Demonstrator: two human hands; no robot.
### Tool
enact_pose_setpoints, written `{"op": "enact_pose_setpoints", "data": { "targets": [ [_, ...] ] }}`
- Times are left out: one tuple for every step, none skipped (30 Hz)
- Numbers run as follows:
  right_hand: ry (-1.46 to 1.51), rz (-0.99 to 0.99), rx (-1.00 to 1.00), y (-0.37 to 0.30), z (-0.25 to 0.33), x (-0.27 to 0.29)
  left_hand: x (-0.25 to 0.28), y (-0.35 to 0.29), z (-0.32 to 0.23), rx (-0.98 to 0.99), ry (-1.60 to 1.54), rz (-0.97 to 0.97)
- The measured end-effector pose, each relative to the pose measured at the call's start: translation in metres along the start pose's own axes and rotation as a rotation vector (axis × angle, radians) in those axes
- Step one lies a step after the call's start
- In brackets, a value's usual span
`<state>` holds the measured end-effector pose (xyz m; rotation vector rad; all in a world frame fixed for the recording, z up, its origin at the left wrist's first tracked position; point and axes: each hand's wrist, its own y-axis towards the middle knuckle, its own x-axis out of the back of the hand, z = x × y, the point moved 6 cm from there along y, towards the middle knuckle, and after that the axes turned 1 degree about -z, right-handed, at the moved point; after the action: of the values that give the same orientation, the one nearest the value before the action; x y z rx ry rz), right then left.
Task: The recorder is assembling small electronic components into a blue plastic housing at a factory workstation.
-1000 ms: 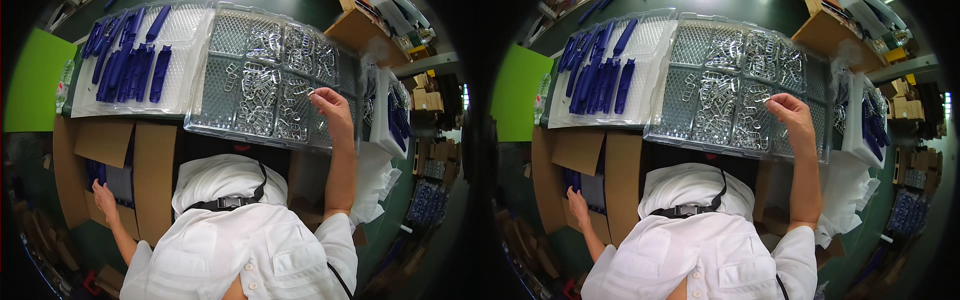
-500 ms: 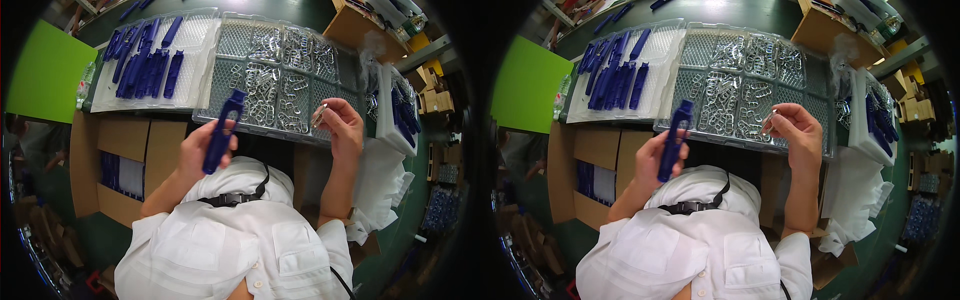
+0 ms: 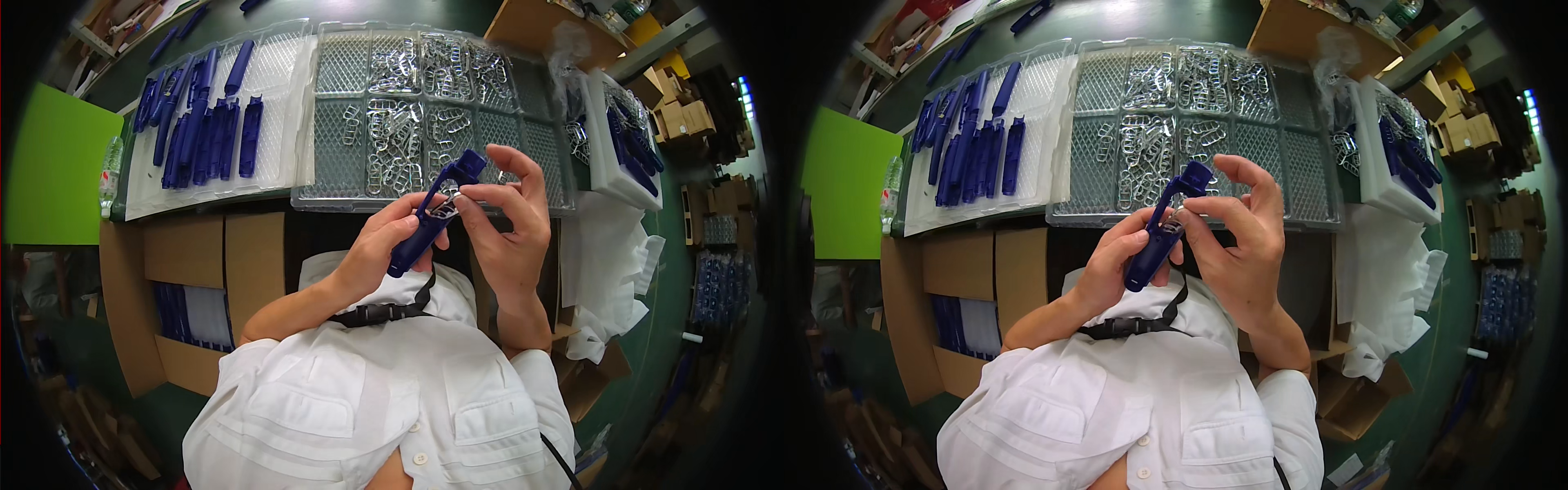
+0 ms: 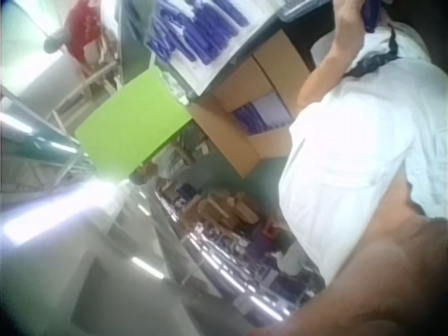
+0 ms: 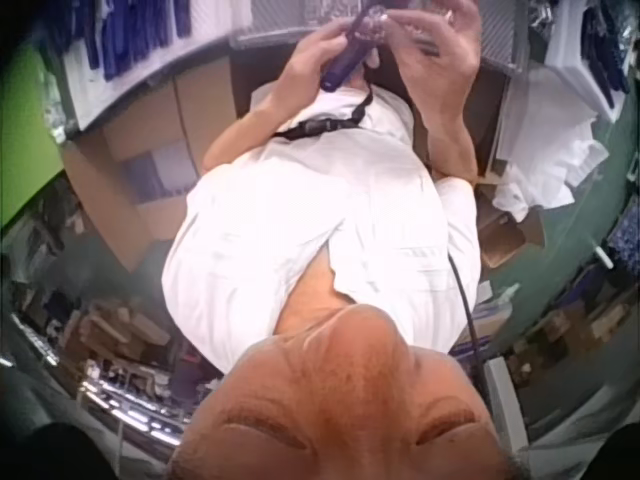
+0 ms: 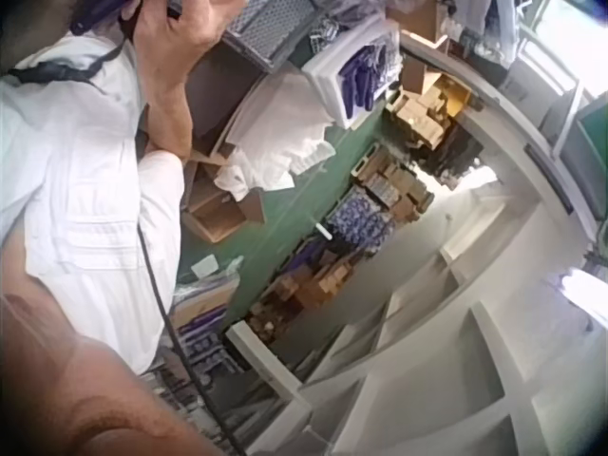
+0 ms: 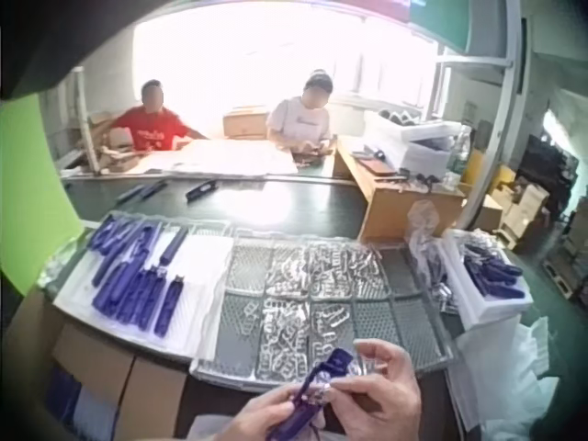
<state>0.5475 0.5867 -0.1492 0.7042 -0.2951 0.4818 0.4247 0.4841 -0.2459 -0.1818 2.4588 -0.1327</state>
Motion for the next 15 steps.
{"op": "enact_pose_setpoints", "data": {
  "targets": [
    [-0.083,0.007,0.004,0.001,0.002,-0.002,0.003,0.001,0.001,-0.021,-0.007,0.016],
    [-0.168,0.018,0.004,0.001,0.004,-0.004,0.005,0.002,0.002,-0.038,-0.019,0.031],
    [-0.179,0.020,-0.001,0.001,0.004,-0.007,0.007,0.002,0.003,-0.033,-0.028,0.037],
    [-0.185,0.022,-0.013,0.002,0.004,-0.010,0.008,0.004,0.001,-0.044,-0.017,0.057],
    [-0.188,0.024,-0.023,0.003,0.004,-0.013,0.008,0.005,0.000,-0.058,-0.006,0.075],
    [-0.197,0.030,-0.027,0.004,0.004,-0.015,0.009,0.005,-0.001,-0.055,-0.016,0.077],
    [-0.190,0.035,-0.042,0.003,0.002,-0.017,0.010,0.005,-0.001,-0.047,-0.010,0.079],
    [-0.180,0.041,-0.055,0.004,0.000,-0.020,0.012,0.004,-0.001,-0.041,-0.002,0.080],
    [-0.184,0.049,-0.058,0.005,0.001,-0.023,0.014,0.004,-0.001,-0.040,-0.011,0.077],
    [-0.225,0.067,-0.057,0.007,0.002,-0.025,0.016,0.005,-0.003,-0.062,0.030,0.059],
    [-0.268,0.083,-0.058,0.008,0.002,-0.029,0.018,0.005,-0.003,-0.082,0.070,0.043],
    [-0.271,0.091,-0.062,0.010,0.001,-0.032,0.021,0.006,-0.001,-0.079,0.061,0.041],
    [-0.310,0.120,-0.053,0.012,0.000,-0.037,0.026,0.007,0.000,-0.102,0.087,0.018],
    [-0.347,0.145,-0.044,0.015,0.000,-0.042,0.030,0.009,-0.001,-0.125,0.116,-0.002],
    [-0.349,0.148,-0.047,0.017,0.000,-0.044,0.033,0.009,-0.002,-0.122,0.112,-0.003]
  ]
}}
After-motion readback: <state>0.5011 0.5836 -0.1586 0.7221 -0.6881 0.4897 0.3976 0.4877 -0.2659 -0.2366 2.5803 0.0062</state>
